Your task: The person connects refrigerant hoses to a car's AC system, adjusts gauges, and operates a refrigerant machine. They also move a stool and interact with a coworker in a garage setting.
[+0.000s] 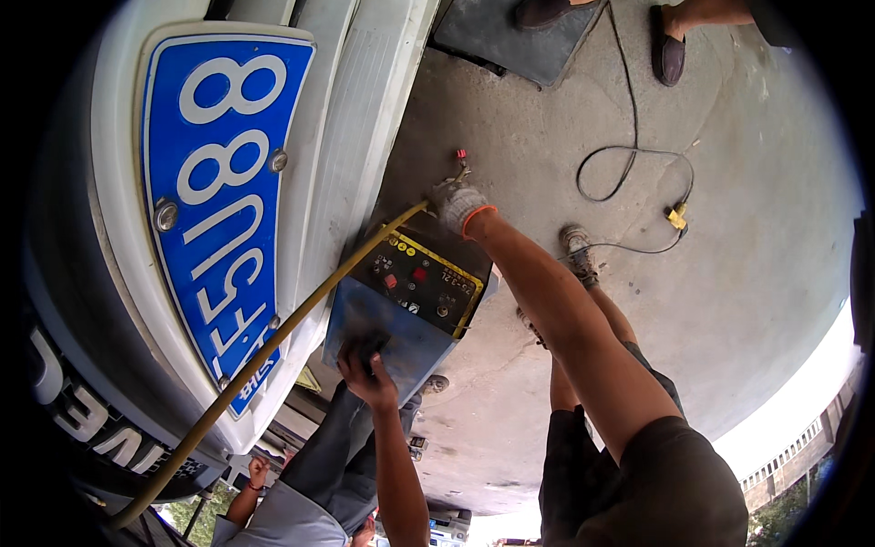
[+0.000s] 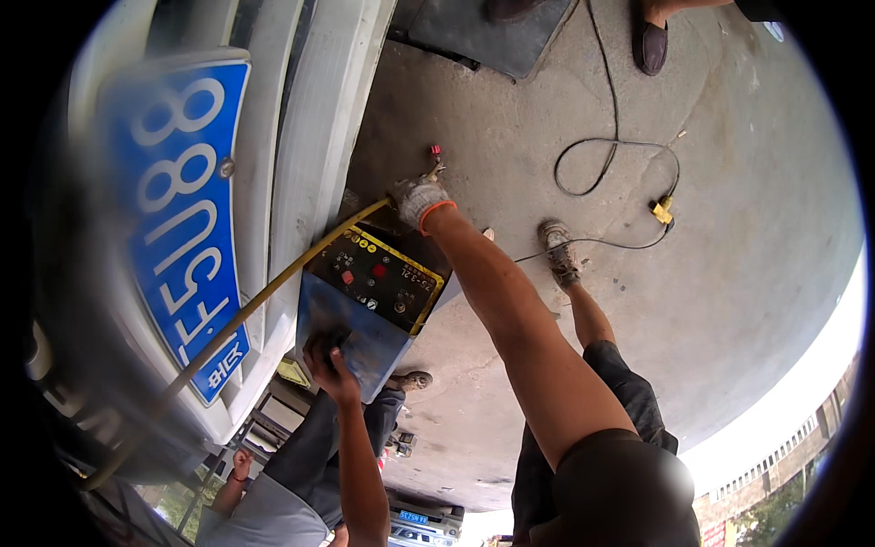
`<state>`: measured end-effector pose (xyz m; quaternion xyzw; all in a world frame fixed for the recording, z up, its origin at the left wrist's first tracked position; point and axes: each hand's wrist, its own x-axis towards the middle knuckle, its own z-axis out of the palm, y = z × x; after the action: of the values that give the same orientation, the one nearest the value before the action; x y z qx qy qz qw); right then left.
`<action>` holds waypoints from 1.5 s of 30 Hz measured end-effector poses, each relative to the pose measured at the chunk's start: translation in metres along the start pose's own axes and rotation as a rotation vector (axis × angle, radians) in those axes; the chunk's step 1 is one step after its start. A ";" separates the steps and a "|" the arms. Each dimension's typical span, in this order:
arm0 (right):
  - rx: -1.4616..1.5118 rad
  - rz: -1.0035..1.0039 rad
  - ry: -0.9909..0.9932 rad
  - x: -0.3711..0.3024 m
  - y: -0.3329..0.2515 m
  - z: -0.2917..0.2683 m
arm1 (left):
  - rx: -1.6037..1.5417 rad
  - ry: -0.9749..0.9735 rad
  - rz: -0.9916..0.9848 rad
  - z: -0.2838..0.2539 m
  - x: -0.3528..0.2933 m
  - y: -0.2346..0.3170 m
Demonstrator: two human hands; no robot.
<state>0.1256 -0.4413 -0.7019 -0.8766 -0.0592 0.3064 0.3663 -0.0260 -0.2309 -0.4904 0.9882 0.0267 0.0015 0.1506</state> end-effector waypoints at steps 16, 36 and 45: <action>1.311 0.121 0.476 -0.267 -0.042 -0.206 | -0.574 -0.172 0.103 -0.002 -0.018 0.141; 1.686 0.347 0.003 -0.422 -0.081 -0.040 | -1.244 0.069 -0.672 -0.010 -0.151 0.202; 1.174 0.278 -0.189 -0.407 -0.112 -0.029 | -1.278 0.015 -1.024 -0.058 -0.172 0.181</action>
<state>-0.1724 -0.5114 -0.4095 -0.4969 0.2023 0.4091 0.7381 -0.1893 -0.3959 -0.3804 0.5771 0.4697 -0.0459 0.6665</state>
